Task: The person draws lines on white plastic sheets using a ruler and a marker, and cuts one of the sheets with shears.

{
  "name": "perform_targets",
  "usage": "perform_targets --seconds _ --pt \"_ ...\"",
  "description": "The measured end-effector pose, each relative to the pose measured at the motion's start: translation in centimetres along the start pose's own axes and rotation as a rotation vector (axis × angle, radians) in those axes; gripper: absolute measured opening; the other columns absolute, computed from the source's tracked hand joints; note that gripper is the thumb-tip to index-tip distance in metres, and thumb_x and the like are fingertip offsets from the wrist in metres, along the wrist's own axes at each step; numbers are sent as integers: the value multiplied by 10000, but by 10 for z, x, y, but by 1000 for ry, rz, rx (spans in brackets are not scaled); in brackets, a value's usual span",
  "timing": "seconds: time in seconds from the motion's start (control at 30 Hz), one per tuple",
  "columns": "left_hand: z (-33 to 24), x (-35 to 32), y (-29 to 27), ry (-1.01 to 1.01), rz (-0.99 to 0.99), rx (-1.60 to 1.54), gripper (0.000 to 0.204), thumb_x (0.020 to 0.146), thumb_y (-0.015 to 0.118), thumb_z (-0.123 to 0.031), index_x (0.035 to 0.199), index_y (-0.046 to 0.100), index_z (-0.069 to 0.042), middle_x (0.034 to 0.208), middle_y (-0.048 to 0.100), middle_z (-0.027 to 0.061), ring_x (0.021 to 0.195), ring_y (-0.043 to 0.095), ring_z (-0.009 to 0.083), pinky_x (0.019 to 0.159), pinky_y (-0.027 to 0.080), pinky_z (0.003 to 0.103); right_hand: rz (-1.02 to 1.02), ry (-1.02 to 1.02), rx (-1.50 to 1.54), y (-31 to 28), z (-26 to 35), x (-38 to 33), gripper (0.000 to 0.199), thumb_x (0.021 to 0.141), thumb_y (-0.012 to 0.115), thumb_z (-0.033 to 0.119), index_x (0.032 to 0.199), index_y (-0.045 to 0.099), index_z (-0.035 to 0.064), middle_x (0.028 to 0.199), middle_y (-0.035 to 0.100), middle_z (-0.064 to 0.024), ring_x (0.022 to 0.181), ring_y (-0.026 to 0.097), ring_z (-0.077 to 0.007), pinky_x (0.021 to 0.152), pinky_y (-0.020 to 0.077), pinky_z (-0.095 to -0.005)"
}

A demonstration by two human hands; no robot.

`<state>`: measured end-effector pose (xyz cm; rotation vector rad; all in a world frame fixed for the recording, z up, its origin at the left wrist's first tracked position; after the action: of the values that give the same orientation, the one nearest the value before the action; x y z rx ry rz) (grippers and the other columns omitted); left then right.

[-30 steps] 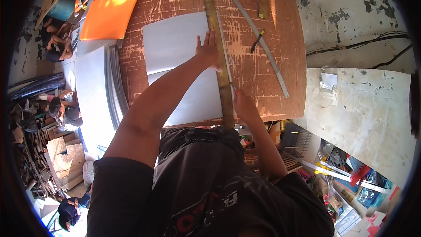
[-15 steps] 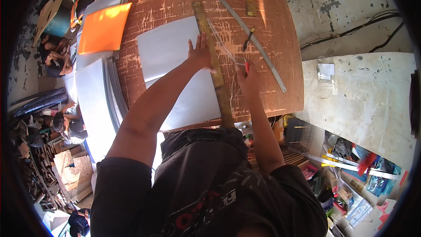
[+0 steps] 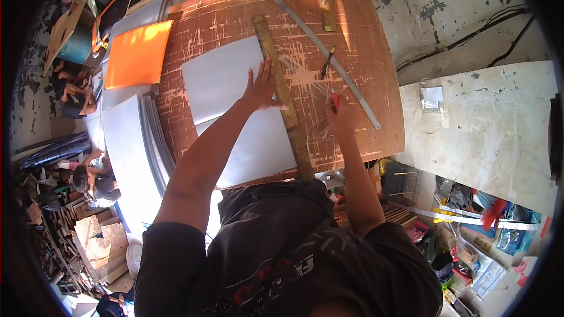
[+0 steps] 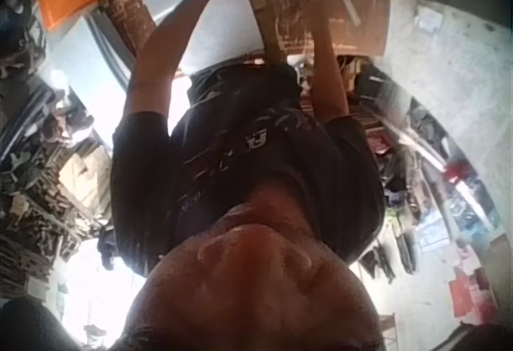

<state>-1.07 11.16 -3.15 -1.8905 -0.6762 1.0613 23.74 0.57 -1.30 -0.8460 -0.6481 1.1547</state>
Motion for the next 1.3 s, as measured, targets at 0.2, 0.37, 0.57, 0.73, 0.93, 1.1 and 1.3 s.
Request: perform_targets --seconds 0.2,0.37,0.57,0.73,0.93,1.1,1.3 --pt "7 -2 3 -4 -16 -35 1540 644 801 -765 1609 -99 31 1697 -169 209 1574 -172 333 1234 -5 645 -74 -49 303 -97 18 47 223 912 680 224 919 652 3 722 644 -181 662 657 -329 616 488 -435" --pt "2 1 4 7 -18 -52 1512 663 833 -701 1609 -86 36 1700 -165 206 1581 -153 323 1240 6 636 88 -108 191 -102 20 88 305 902 718 257 974 630 -26 742 631 -178 706 650 -335 671 494 -439" --pt "6 3 9 15 -27 -71 1514 665 831 -704 1610 -96 32 1700 -172 203 1577 -173 325 1231 -27 644 56 -13 258 -52 -2 20 417 941 720 347 1090 567 -11 886 670 -210 795 668 -357 715 514 -439" --pt "8 7 11 19 -37 -58 1510 667 822 -710 1611 -97 28 1699 -168 207 1575 -176 333 1229 -31 647 338 121 298 -3 -13 -75 357 1001 626 335 1057 532 -4 888 670 -277 845 674 -459 727 511 -516" --pt "-4 -1 3 -3 -54 7 1425 717 811 -671 1617 -42 32 1705 -108 219 1582 -126 351 1230 30 668 446 159 144 -9 1 -156 271 1041 510 259 1092 509 -7 861 662 -337 860 654 -526 706 506 -603" --pt "-42 -27 18 -66 -144 149 1279 800 757 -635 1625 28 16 1709 -42 227 1583 -73 389 1218 68 689 468 114 135 5 -6 -177 265 1046 495 250 1090 499 -12 783 657 -330 791 665 -524 687 517 -612" --pt "-85 -78 55 133 -15 18 1351 747 770 -687 1625 24 18 1702 -38 251 1583 -71 395 1213 66 690 468 125 123 11 -11 -185 250 1038 507 227 1051 493 -22 790 665 -333 790 679 -516 691 526 -611"
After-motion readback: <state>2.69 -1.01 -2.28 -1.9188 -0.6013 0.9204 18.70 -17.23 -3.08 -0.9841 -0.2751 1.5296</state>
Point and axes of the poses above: each hand's wrist, its own x-axis towards the middle knuckle, its own y-axis out of the palm, z = x × y, the point moved 4 cm from there along x, towards the middle knuckle
